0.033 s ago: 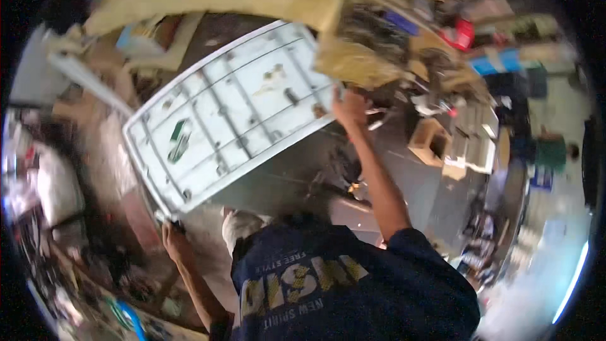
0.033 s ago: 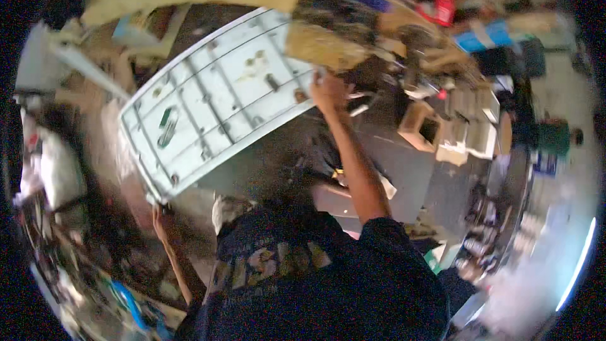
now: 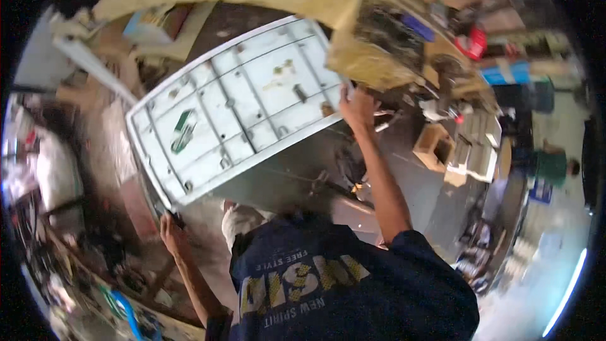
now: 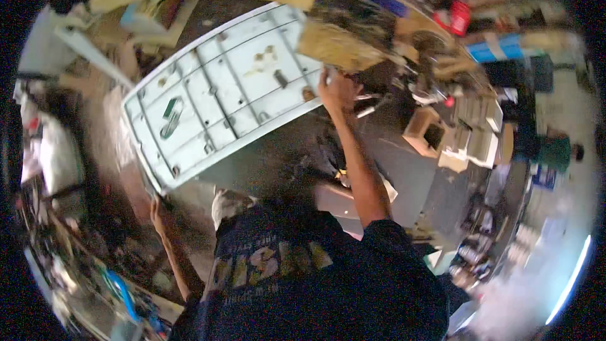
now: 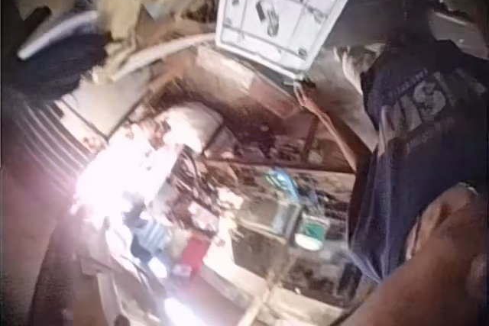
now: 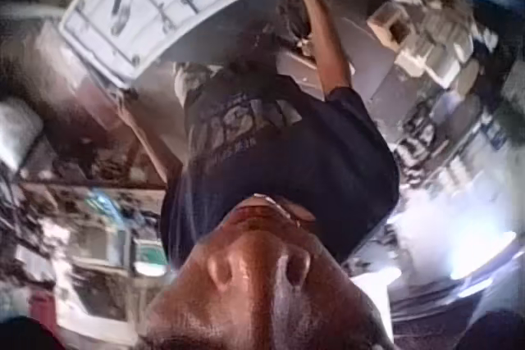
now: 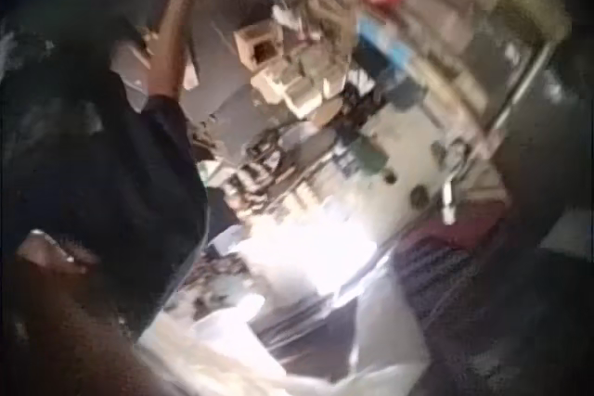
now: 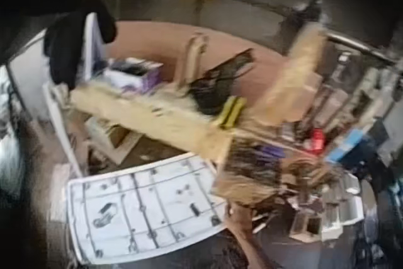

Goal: The person uses pliers and a hammer to remove and install metal components on a white panel, then uses a bench grinder to shape a small black part, and finally checks the fit of metal strips on a mechanical fixture.

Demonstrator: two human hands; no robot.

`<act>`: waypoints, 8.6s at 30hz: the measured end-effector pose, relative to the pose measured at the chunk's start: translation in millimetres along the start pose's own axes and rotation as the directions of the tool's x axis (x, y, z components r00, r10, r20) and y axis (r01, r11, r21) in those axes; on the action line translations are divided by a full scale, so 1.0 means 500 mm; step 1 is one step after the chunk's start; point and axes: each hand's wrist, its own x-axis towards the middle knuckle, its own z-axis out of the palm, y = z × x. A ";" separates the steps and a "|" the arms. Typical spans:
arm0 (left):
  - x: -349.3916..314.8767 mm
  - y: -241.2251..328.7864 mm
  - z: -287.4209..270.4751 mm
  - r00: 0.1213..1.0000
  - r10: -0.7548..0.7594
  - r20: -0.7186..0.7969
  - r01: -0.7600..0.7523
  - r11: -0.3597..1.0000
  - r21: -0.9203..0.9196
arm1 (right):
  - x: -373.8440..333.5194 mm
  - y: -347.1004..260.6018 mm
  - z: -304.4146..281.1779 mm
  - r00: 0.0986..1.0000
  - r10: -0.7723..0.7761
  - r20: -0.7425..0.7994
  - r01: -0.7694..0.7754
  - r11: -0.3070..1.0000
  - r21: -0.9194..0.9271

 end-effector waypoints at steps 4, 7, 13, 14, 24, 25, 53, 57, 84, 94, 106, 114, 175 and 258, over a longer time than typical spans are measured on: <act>-0.048 -0.026 -0.010 0.914 0.162 -0.372 -0.151 0.987 0.059 | 0.022 -0.056 0.084 0.872 -0.451 -0.188 0.486 0.844 0.228; -0.095 0.002 0.048 0.882 0.151 -0.447 -0.080 0.982 0.174 | 0.043 -0.096 0.150 0.808 -0.590 0.019 0.590 0.808 0.002; -0.026 -0.015 0.184 0.798 0.325 -0.508 -0.208 0.939 0.274 | 0.085 -0.116 0.149 0.814 -0.565 0.133 0.566 0.824 0.035; -0.023 0.029 0.199 0.806 0.373 -0.459 -0.218 0.908 0.357 | 0.073 -0.146 0.136 0.802 -0.582 0.136 0.584 0.811 0.022; 0.057 -0.033 0.169 0.616 0.630 -0.473 -0.240 0.721 0.650 | -0.102 -0.322 0.169 0.860 -0.362 0.359 0.397 0.917 -0.028; 0.061 -0.027 0.163 0.630 0.619 -0.468 -0.227 0.724 0.651 | -0.110 -0.319 0.178 0.863 -0.360 0.356 0.380 0.925 0.012; 0.081 -0.050 0.138 0.668 0.587 -0.458 -0.262 0.760 0.594 | -0.259 -0.361 0.281 0.720 -0.482 0.499 0.517 0.853 0.078; 0.081 -0.048 0.140 0.681 0.561 -0.471 -0.262 0.787 0.558 | -0.259 -0.356 0.283 0.710 -0.473 0.522 0.503 0.859 0.095; 0.078 -0.039 0.132 0.710 0.548 -0.442 -0.263 0.789 0.555 | -0.315 -0.549 0.363 0.375 -0.737 0.562 0.769 0.586 0.256; 0.075 -0.043 0.137 0.715 0.547 -0.435 -0.240 0.777 0.582 | -0.365 -0.757 0.533 -0.441 -0.614 0.655 0.897 -0.320 0.304; 0.078 -0.048 0.141 0.704 0.545 -0.456 -0.217 0.776 0.593 | -0.387 -0.772 0.560 -0.511 -0.496 0.702 0.848 -0.424 0.318; 0.080 -0.053 0.143 0.707 0.545 -0.450 -0.223 0.776 0.589 | -0.386 -0.776 0.562 -0.463 -0.508 0.726 0.875 -0.395 0.281; -0.082 0.111 0.120 0.978 0.208 -0.027 -0.209 0.977 -0.037 | -0.396 0.001 -0.086 0.859 -0.161 -0.485 0.400 0.802 0.443; -0.710 -0.196 -1.497 -0.054 0.239 -0.969 0.269 0.938 0.217 | -1.609 -1.040 0.899 -0.481 0.127 0.867 0.876 0.037 0.481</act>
